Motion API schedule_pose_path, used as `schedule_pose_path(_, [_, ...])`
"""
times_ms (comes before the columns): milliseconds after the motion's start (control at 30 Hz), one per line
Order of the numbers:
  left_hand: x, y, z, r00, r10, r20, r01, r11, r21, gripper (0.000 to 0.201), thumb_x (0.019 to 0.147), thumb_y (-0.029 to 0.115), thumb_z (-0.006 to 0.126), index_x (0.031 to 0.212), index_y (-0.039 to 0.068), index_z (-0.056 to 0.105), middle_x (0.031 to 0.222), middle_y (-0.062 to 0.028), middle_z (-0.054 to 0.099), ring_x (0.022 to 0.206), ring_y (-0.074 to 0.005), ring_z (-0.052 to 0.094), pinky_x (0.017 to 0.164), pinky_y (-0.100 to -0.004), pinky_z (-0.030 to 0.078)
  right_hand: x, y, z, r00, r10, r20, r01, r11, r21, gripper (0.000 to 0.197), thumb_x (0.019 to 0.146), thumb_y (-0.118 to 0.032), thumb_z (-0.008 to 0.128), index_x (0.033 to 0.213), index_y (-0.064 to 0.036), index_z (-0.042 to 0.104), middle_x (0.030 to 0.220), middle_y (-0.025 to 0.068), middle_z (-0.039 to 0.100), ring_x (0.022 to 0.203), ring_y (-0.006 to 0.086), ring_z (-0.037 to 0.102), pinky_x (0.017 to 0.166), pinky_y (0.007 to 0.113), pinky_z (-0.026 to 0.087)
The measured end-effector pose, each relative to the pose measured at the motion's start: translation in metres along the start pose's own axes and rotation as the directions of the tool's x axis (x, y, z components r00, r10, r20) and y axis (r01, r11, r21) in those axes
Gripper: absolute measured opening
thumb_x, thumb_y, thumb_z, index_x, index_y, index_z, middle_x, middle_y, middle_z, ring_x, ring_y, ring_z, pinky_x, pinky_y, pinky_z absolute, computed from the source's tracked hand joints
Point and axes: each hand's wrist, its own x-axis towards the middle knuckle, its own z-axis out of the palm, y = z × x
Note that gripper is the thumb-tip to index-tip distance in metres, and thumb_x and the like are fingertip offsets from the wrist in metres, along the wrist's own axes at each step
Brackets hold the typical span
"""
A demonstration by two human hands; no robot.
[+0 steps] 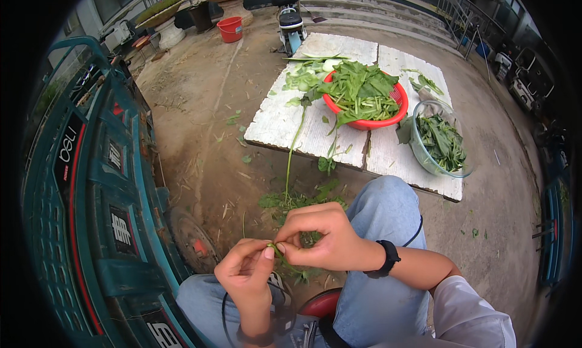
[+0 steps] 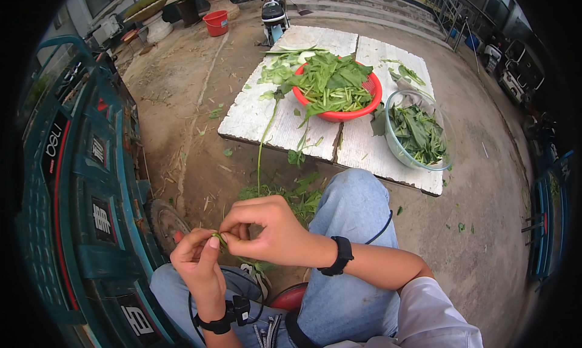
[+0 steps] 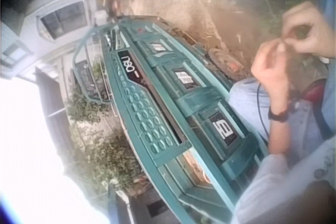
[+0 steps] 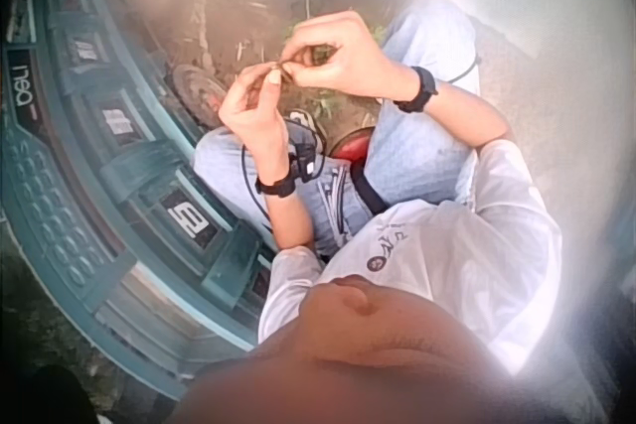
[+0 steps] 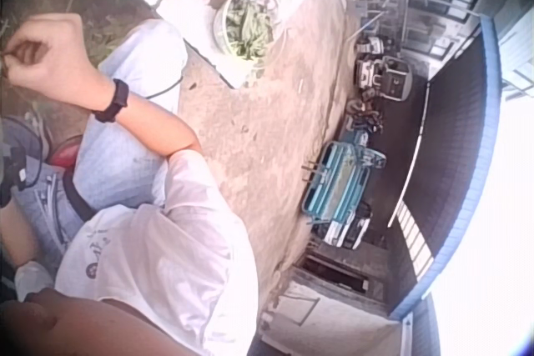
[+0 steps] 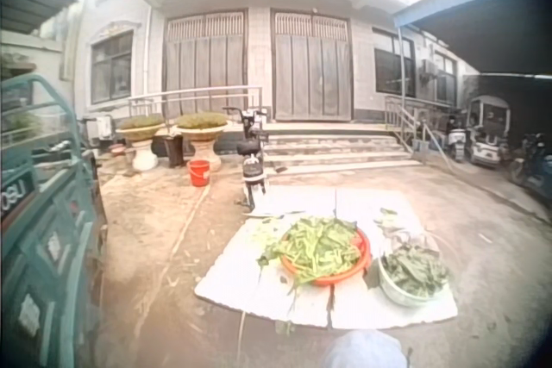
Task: The person trims leafy green stems by hand, removing the leaves and placing the stems into a glass bowl.
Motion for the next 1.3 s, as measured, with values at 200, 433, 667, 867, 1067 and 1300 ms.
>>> schedule_pose_path(200, [0.001,0.001,0.001,0.998,-0.035,-0.043,0.034,0.999,-0.025,0.013,0.084,-0.005,0.068,0.097,-0.007,0.065,0.091,-0.0072,0.064,0.081,-0.0111,0.061,0.076,-0.0218,0.046,0.003,0.004,0.001,0.997,-0.078,-0.028,0.078,0.997,-0.01,0.015,0.077,0.0,0.072,0.091,0.001,0.068,0.08,0.0075,0.062,0.064,0.0144,0.062,0.056,0.027,0.047])
schedule_pose_path(433, [0.001,0.002,0.0,0.999,-0.038,-0.037,0.036,0.999,-0.031,0.013,0.084,-0.005,0.068,0.096,-0.008,0.065,0.092,-0.0072,0.064,0.081,-0.0107,0.062,0.077,-0.0212,0.047,0.005,0.009,-0.004,0.989,-0.13,0.071,0.131,0.991,-0.015,0.018,0.079,0.001,0.076,0.097,0.001,0.07,0.088,0.0102,0.067,0.072,0.0168,0.064,0.06,0.028,0.051])
schedule_pose_path(667, [0.002,0.002,-0.002,0.999,-0.011,-0.041,0.009,0.999,-0.042,0.012,0.083,-0.009,0.068,0.096,-0.009,0.067,0.09,-0.0095,0.065,0.08,-0.0121,0.062,0.072,-0.0209,0.048,0.004,0.009,-0.004,0.986,-0.132,0.1,0.134,0.991,-0.013,0.014,0.082,0.0,0.074,0.095,0.0,0.069,0.089,0.0089,0.063,0.074,0.0184,0.062,0.061,0.029,0.049])
schedule_pose_path(867, [0.002,0.005,-0.002,0.998,-0.013,-0.068,0.013,1.0,0.009,0.013,0.085,-0.003,0.067,0.098,-0.007,0.065,0.091,-0.0062,0.064,0.081,-0.0108,0.061,0.075,-0.0212,0.045,0.003,0.007,-0.001,0.978,-0.109,0.176,0.107,0.994,0.02,0.011,0.086,0.0,0.067,0.095,-0.0004,0.062,0.092,0.0089,0.056,0.078,0.0198,0.059,0.064,0.03,0.048])
schedule_pose_path(1067, [0.004,0.007,-0.009,0.985,-0.047,-0.167,0.031,0.995,-0.096,0.012,0.09,-0.001,0.062,0.101,-0.005,0.062,0.09,-0.0095,0.065,0.082,-0.0176,0.063,0.076,-0.0283,0.051,0.002,0.004,-0.003,0.967,-0.166,0.191,0.171,0.985,-0.013,0.012,0.086,-0.002,0.067,0.096,-0.002,0.06,0.092,0.0089,0.055,0.082,0.021,0.058,0.067,0.03,0.047])
schedule_pose_path(1300, [0.011,0.004,-0.018,0.958,-0.029,-0.285,-0.016,0.988,-0.156,0.015,0.09,0.0,0.064,0.102,-0.008,0.062,0.088,-0.0133,0.067,0.079,-0.0198,0.066,0.077,-0.03,0.053,-0.003,0.005,-0.006,0.973,-0.22,-0.071,0.225,0.971,0.085,0.01,0.089,-0.005,0.068,0.095,-0.0021,0.06,0.092,0.0088,0.056,0.08,0.0206,0.055,0.07,0.032,0.046])
